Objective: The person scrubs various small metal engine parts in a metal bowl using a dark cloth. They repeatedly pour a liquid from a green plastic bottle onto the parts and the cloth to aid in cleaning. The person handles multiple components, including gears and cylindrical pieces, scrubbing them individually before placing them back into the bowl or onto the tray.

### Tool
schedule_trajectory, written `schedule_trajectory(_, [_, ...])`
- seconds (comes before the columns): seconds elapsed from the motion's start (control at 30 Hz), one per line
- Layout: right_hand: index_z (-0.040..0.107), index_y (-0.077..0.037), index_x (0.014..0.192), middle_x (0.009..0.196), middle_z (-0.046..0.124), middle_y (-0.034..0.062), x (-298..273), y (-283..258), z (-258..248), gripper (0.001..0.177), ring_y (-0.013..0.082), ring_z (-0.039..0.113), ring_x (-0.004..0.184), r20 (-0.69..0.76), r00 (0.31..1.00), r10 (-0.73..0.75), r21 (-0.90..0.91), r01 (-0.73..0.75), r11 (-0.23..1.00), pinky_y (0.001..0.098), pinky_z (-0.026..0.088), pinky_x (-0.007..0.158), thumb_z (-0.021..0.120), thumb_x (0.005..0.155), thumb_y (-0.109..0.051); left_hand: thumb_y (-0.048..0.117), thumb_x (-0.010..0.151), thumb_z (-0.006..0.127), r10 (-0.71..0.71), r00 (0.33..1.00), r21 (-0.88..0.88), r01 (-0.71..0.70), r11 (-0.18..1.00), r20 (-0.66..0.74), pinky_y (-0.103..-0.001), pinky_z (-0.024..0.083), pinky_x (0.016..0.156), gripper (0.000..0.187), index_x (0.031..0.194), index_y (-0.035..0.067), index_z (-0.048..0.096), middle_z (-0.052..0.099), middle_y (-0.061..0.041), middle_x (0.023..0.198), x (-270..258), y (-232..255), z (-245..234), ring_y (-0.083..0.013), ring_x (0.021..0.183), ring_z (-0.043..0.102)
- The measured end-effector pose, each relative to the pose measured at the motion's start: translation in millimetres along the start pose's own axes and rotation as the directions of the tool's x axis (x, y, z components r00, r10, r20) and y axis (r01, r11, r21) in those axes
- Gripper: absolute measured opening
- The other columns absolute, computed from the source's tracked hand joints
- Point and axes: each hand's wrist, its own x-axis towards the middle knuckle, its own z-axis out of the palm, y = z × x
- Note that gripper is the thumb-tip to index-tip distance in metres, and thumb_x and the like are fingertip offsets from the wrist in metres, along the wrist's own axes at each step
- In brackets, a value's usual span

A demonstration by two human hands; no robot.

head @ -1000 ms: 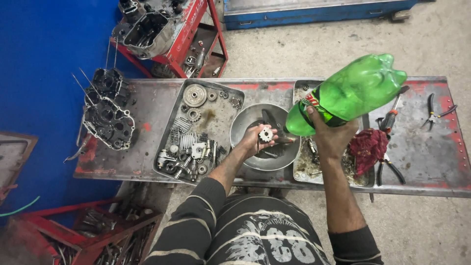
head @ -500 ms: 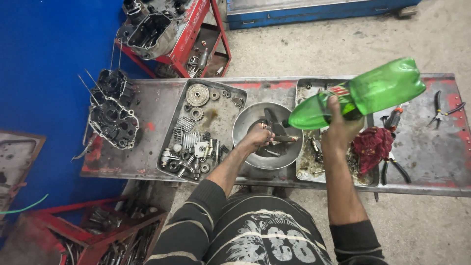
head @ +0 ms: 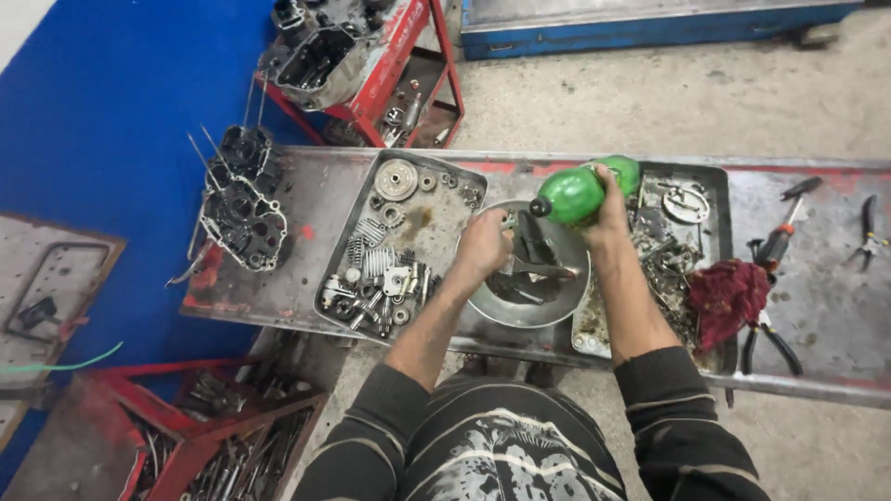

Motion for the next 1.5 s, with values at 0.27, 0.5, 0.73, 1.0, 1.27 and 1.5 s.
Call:
schedule_trajectory(0.27, [0.061,-0.011,0.107,0.104,0.065,0.0151,18.4,6.6,45.4,0.048,0.0367,0.069,0.094,0.06,0.961,0.268,0.338,-0.273,0.901,0.0565,0.061,0.076,0.072,0.073,-0.043,0.015,0.092,0.06,0.028,0.99,0.07,-0.018,0.997,-0.138,-0.052,0.059,0.083,0.031,0.122,0.01,0.068,0.072,-0.023,0.1,-43.4,70.6,-50.9,-0.0434,0.094,0.071])
schedule_trajectory(0.5, [0.058,-0.002,0.107,0.099,0.067,0.0233,56.4,9.1,38.2,0.045,0.0433,0.071,0.088,0.011,0.916,0.4,0.609,-0.324,0.724,0.0575,0.063,0.078,0.063,0.081,-0.038,0.013,0.092,0.061,0.084,0.975,0.1,-0.065,0.993,-0.206,-0.052,0.061,0.077,0.032,0.123,0.013,0.068,0.073,-0.023,0.097,-62.2,96.4,-67.6,-0.0437,0.09,0.072])
schedule_trajectory(0.73, [0.053,0.002,0.111,0.097,0.063,0.0273,27.3,-4.9,43.5,0.055,0.0441,0.071,0.083,0.034,0.905,0.425,0.636,-0.348,0.689,0.0521,0.065,0.072,0.058,0.082,-0.044,0.015,0.093,0.061,0.178,0.954,0.082,-0.163,0.983,-0.241,-0.052,0.06,0.077,0.032,0.124,0.017,0.068,0.074,-0.019,0.101,-55.7,94.9,-62.5,-0.0414,0.091,0.072])
schedule_trajectory(1.0, [0.051,-0.01,0.133,0.128,0.057,0.0099,14.6,52.8,-15.8,0.051,0.0255,0.067,0.111,0.089,0.996,0.031,-0.294,-0.003,0.956,0.0398,0.054,0.093,0.041,0.103,-0.049,0.011,0.092,0.063,0.279,0.919,-0.057,-0.306,0.95,-0.279,-0.051,0.059,0.079,0.03,0.121,0.012,0.069,0.074,-0.02,0.105,-41.3,85.7,-55.8,-0.0411,0.097,0.071])
schedule_trajectory(1.27, [0.058,-0.006,0.135,0.125,0.066,0.013,-81.8,61.4,-21.1,0.038,0.0196,0.06,0.115,0.523,0.761,-0.384,-0.437,0.627,0.645,0.0401,0.054,0.094,0.064,0.099,-0.016,0.014,0.084,0.075,0.397,0.832,-0.233,-0.505,0.831,-0.389,-0.043,0.054,0.09,0.027,0.11,0.007,0.074,0.073,-0.016,0.101,10.5,25.0,5.8,-0.0364,0.101,0.069])
schedule_trajectory(1.5, [0.061,-0.004,0.13,0.116,0.07,0.0129,-77.9,56.8,-36.7,0.039,0.0177,0.063,0.109,0.578,0.645,-0.499,-0.403,0.758,0.512,0.0354,0.057,0.088,0.071,0.092,-0.004,0.01,0.076,0.082,0.481,0.786,-0.296,-0.601,0.743,-0.389,-0.038,0.054,0.088,0.03,0.105,0.008,0.076,0.075,-0.014,0.1,11.8,8.3,21.2,-0.0346,0.1,0.07])
